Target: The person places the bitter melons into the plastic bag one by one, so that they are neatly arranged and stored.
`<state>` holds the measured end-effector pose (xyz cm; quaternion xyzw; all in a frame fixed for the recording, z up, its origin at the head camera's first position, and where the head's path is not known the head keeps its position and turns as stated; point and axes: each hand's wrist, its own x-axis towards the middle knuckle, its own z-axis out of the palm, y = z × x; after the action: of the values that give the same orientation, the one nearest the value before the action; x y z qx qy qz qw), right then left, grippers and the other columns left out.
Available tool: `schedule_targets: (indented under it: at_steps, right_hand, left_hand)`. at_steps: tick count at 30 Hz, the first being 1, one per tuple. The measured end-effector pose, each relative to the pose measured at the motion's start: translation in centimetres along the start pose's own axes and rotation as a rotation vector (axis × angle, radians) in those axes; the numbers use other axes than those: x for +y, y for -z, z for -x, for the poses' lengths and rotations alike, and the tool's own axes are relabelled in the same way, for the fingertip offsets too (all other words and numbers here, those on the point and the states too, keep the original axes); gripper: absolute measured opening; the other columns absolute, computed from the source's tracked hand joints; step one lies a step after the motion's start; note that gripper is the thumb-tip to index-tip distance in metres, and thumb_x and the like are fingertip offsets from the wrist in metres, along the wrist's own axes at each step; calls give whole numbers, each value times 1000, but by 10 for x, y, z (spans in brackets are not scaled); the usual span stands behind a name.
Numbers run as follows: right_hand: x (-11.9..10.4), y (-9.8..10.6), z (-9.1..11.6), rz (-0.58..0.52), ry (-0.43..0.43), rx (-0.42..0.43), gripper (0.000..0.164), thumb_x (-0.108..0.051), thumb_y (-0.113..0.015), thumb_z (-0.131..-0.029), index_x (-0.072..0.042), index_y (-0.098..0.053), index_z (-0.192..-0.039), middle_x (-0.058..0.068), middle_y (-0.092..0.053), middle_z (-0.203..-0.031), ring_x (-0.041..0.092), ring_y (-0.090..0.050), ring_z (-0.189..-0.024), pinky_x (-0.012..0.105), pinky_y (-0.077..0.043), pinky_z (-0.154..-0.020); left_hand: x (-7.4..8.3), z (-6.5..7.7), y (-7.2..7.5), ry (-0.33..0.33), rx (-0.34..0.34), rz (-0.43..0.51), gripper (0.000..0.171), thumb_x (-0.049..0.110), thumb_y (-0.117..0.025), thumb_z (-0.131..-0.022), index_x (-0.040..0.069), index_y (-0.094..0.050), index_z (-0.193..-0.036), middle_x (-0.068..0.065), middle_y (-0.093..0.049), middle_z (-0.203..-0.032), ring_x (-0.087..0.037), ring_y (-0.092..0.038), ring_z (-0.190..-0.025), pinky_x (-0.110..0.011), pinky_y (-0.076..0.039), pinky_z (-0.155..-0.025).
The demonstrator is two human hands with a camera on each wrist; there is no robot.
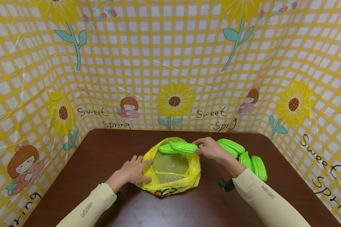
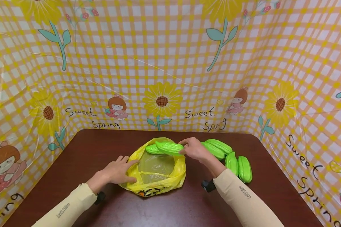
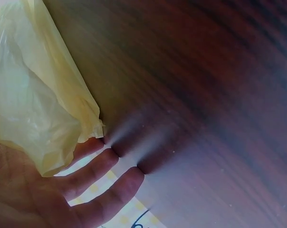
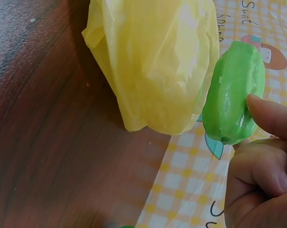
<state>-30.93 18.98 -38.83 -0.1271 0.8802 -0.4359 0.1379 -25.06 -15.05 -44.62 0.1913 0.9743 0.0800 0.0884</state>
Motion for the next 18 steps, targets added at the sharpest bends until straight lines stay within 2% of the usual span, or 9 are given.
schedule_targets:
  at_steps: [5, 10, 13, 18]
  right_hand:
    - [-6, -3, -4, 59, 8, -5, 41, -9, -67, -94, -1, -61, -135, -6, -21, -52, 13, -16, -45, 30, -32, -54]
    - [-13, -7, -8, 70, 13, -36, 43, -10, -67, -95, -1, -60, -136, -5, -25, -50, 12, -19, -44, 30, -35, -56]
    - [-14, -9, -10, 90, 12, -47, 43, -8, -67, -95, -1, -60, -137, -5, -25, -49, 12, -20, -42, 30, -36, -57]
    - [-17, -15, -11, 107, 28, -66, 44, -6, -67, -95, 1, -59, -137, -7, -27, -52, 11, -19, -45, 29, -31, -54]
  left_hand:
    - [1, -2, 3, 0, 3, -2, 77, 56, -71, -86, 25, -46, -152, -17, -47, -142, -36, -44, -128, -56, -43, -92]
    - [1, 0, 5, 22, -1, -9, 77, 56, -72, -86, 26, -45, -152, -16, -47, -143, -36, -43, -129, -55, -43, -93]
    - [1, 1, 4, 12, -13, 1, 78, 56, -72, -86, 24, -45, -152, -16, -47, -143, -36, -43, -129, -56, -44, -92]
    - [2, 2, 1, 1, -5, -5, 78, 55, -72, -86, 24, -46, -152, -16, -48, -140, -36, -45, -125, -54, -44, -89]
